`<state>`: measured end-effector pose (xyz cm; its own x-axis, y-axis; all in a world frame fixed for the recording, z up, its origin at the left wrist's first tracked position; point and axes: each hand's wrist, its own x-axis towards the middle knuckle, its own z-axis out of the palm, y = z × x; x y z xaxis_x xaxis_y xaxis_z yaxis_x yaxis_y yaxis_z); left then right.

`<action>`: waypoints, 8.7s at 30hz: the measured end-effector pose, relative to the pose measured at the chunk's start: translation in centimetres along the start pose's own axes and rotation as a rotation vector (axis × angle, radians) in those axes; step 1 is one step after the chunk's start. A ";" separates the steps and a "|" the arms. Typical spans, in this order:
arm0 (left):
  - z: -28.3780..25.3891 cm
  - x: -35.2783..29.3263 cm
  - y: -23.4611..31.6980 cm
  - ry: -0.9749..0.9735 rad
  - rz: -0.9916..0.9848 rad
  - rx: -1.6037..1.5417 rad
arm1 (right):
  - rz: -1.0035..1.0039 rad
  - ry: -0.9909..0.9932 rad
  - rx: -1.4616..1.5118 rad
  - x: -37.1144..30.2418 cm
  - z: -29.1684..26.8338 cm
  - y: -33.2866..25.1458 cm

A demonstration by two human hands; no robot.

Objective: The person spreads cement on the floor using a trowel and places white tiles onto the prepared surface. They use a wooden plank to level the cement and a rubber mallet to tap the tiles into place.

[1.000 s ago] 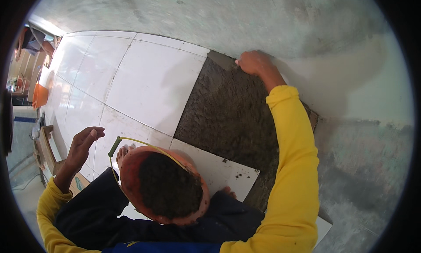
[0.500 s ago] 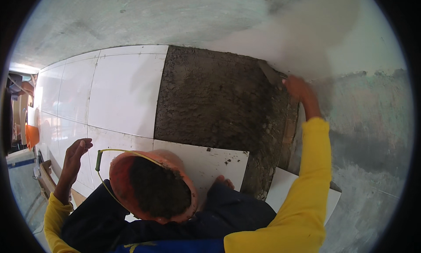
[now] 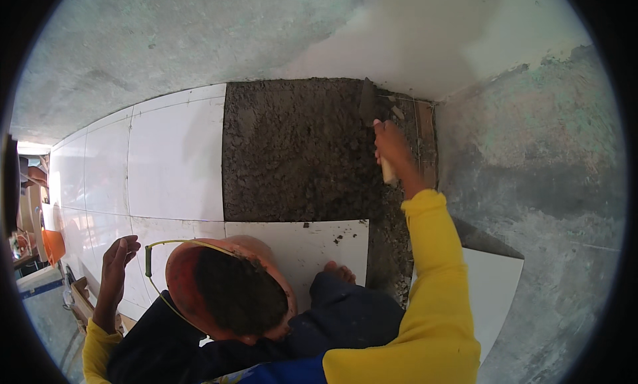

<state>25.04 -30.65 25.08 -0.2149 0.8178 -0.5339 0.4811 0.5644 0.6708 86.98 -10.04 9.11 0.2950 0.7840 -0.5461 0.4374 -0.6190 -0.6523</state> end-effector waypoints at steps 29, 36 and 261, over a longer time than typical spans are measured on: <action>-2.9 -1.1 -1.4 0.112 -0.025 -0.049 | -0.071 -0.092 -0.201 -3.0 2.8 -0.9; -1.9 0.3 -0.4 0.079 -0.011 -0.020 | -0.610 -0.161 -0.504 -5.3 5.0 4.2; 4.2 -1.7 -2.9 -0.331 -0.369 -0.380 | -0.849 -0.182 -0.795 -19.6 -0.7 14.0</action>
<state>27.56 -34.17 21.88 -0.0054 0.5178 -0.8555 0.0763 0.8532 0.5159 87.90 -34.06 11.05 -0.4436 0.8729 -0.2032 0.8610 0.3521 -0.3671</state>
